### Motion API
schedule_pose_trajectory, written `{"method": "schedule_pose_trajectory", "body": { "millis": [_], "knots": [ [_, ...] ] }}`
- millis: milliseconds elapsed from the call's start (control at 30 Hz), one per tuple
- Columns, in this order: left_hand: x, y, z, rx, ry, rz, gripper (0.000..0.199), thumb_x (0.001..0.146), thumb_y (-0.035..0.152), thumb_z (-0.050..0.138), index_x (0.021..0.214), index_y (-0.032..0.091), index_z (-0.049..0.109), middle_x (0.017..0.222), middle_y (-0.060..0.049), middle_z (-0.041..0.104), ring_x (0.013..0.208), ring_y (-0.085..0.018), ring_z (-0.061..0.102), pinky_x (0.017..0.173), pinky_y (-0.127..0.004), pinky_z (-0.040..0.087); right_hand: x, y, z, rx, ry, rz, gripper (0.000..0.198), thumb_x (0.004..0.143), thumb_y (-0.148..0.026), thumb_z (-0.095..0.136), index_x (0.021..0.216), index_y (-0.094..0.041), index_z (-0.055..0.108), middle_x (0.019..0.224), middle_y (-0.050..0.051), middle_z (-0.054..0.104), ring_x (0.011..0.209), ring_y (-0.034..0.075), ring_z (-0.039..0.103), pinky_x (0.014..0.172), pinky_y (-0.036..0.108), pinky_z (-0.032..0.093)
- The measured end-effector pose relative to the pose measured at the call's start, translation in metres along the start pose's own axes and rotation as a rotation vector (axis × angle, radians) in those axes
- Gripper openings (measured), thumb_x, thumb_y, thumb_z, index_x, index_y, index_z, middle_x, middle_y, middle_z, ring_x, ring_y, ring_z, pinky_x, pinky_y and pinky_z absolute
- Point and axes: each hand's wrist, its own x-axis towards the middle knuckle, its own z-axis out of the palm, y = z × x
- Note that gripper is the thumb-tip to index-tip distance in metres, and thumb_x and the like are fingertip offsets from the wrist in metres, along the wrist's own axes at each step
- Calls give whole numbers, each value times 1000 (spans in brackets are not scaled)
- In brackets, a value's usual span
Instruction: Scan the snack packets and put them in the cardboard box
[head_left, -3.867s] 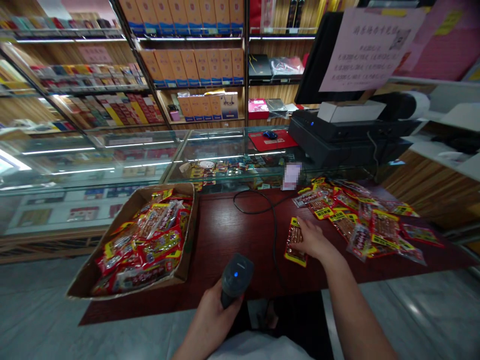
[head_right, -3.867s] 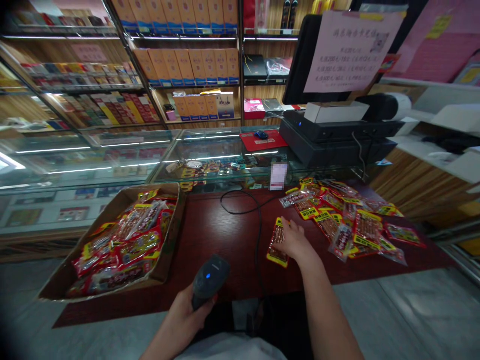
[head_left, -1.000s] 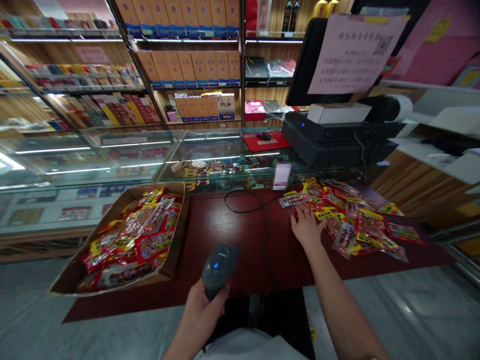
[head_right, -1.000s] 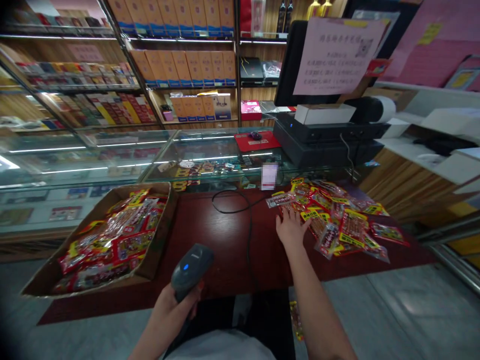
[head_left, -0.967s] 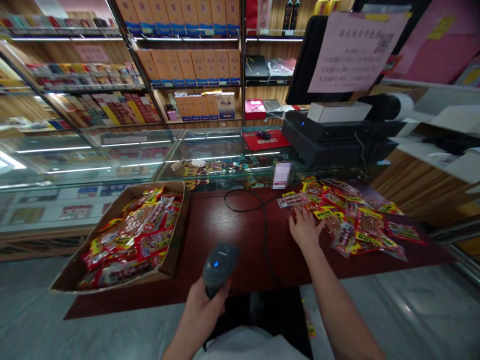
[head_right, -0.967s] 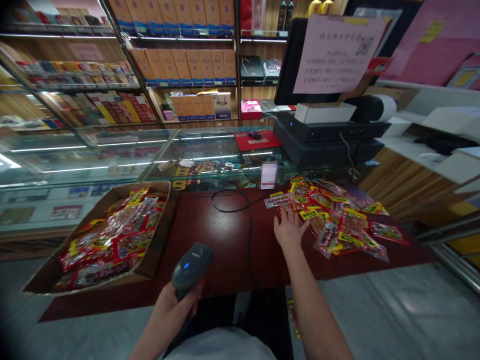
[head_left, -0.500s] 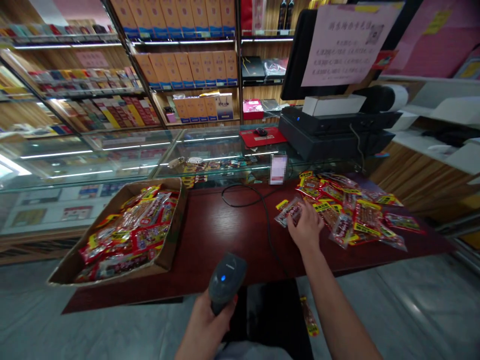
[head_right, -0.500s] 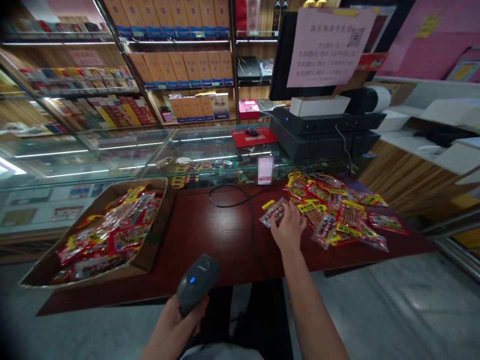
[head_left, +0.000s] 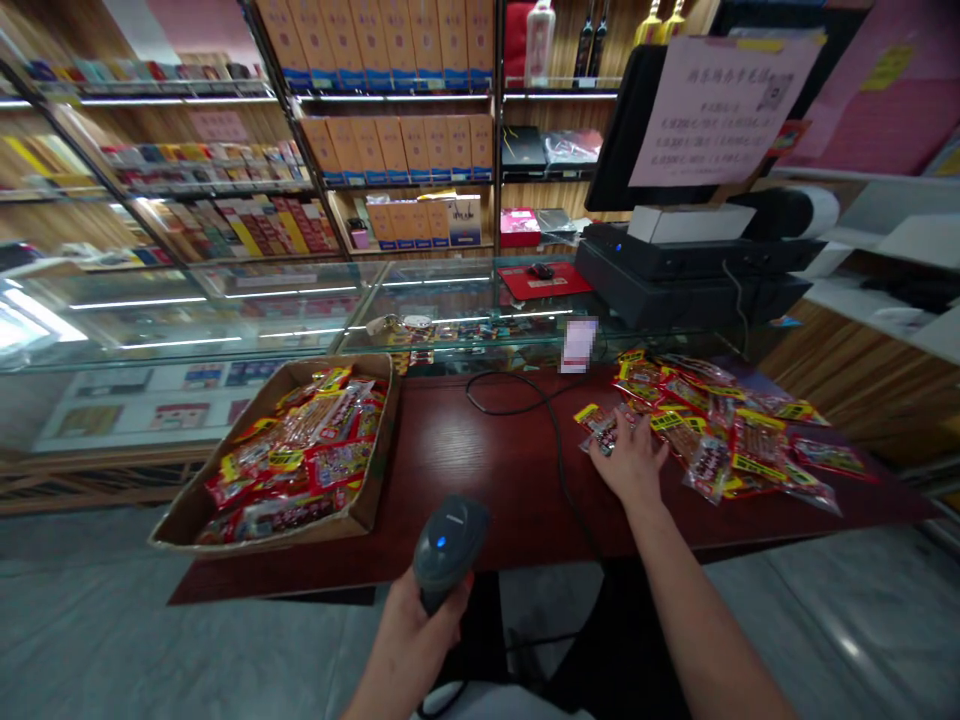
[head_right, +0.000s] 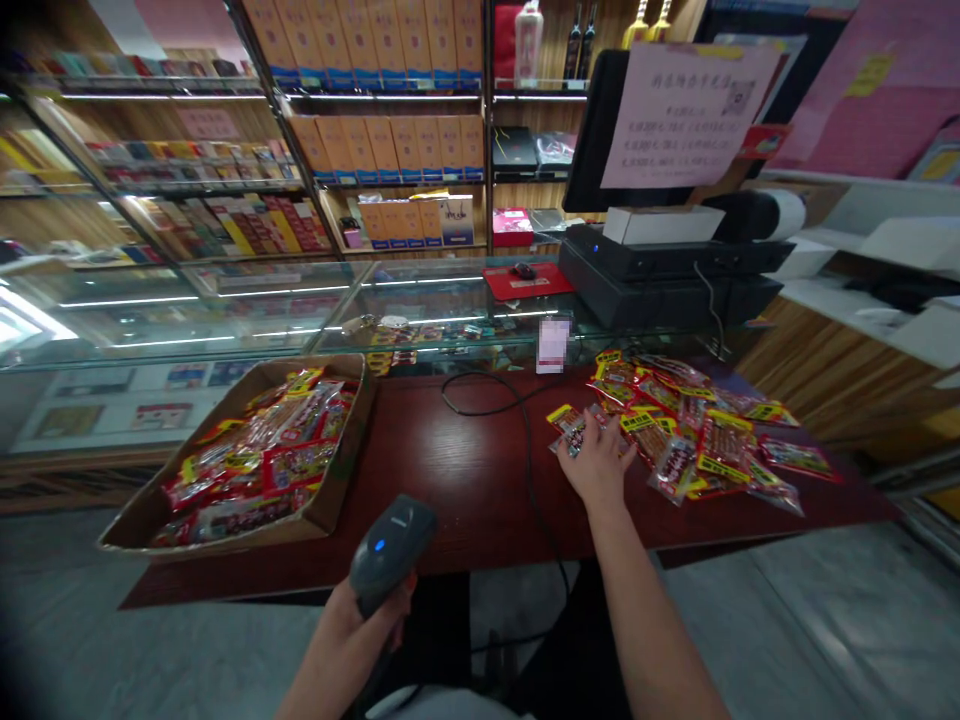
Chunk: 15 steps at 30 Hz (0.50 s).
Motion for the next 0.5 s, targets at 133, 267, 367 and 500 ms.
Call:
{"method": "schedule_pose_trajectory", "body": {
  "millis": [133,267,367,500],
  "knots": [
    [10,4,-2,33,24,-13,38,69,55,74,65,20,61,43,3,54,41,-14,51,46,-24,40,1,1,3,28,18,18,81,94,-50,52,159,-8,28,157,35,40,145,46,41,115,75,24],
    [22,17,-1,26,25,-54,39,66,57,73,66,20,60,46,2,55,41,-14,51,45,-24,39,2,5,4,143,53,-27,72,91,-45,54,154,-16,34,148,24,53,141,40,46,119,71,24],
    [24,29,-5,34,28,-50,38,65,56,71,65,20,59,45,3,54,42,-14,49,46,-24,39,1,6,2,294,75,-80,74,88,-37,55,155,-15,33,149,23,51,140,36,48,116,59,38],
    [21,34,-19,57,63,-49,34,67,53,69,68,19,61,45,3,55,43,-14,51,48,-25,41,-2,6,-4,484,65,-22,84,84,-32,54,161,-10,27,157,27,41,131,35,56,110,54,48]
  ]
}}
